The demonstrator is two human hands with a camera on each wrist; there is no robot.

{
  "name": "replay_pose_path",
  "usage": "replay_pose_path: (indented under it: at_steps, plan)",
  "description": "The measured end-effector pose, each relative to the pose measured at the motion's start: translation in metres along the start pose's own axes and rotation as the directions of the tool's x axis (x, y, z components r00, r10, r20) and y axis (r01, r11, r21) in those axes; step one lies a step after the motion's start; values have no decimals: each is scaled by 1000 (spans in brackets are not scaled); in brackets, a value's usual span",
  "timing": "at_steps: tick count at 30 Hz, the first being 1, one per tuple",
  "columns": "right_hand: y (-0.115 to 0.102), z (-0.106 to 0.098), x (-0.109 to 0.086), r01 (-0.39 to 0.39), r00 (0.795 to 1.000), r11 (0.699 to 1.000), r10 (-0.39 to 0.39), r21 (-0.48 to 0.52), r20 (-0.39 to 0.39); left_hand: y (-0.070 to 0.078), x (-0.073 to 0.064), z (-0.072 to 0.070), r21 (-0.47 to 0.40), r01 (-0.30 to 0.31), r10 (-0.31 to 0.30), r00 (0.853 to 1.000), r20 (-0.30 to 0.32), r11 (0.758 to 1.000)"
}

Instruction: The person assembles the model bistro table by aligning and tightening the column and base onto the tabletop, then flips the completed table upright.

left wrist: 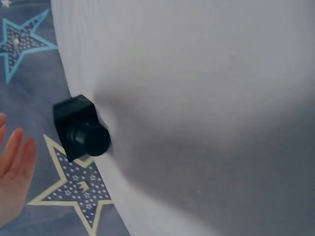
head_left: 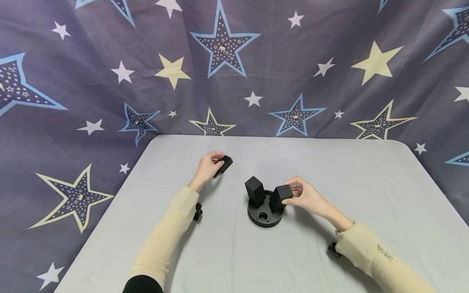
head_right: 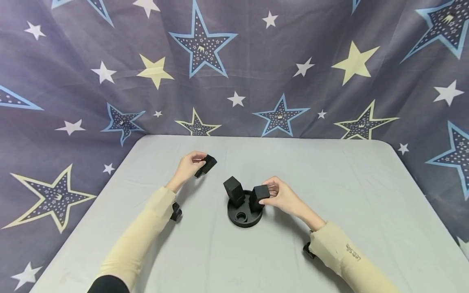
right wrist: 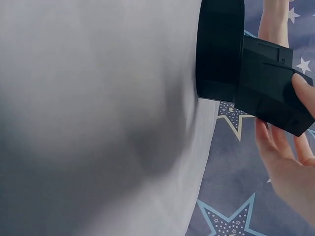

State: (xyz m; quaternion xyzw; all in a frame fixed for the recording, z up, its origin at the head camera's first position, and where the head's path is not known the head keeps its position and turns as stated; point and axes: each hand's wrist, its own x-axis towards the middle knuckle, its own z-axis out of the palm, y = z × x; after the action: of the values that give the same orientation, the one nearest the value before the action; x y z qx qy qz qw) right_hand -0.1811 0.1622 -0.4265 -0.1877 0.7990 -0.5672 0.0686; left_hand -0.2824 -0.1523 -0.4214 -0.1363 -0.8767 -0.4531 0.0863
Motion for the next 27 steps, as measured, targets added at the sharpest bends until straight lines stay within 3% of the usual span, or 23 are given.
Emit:
replay_pose_path:
  at_steps: [10,15,18,22,23,25,27]
  plan:
    - [-2,-1,-1,9,1000,1000,-9,-25,5,-10,13,3,129,86,-101,988,114,988]
    - [2,-2,-1,7,1000,1000,-6,-22,15,-14,15,6,169,90,-115,983,142,981]
    - [3,-2,0,8,1000,1000,-7,-13,24,-17,18,9,180,130,-160,974,160,975]
    - [3,-2,0,4,1000,1000,-4,-13,22,-59,31,23,208,92,-116,988,106,974]
    - [3,-2,0,3,1000,1000,-3,-13,22,-61,32,24,218,97,-121,988,100,971]
    - [3,-2,0,1,1000,1000,0,-16,21,-61,31,26,239,87,-110,990,84,967]
    - [3,-1,0,2,1000,1000,-2,-16,20,-45,28,23,261,133,-164,981,102,956]
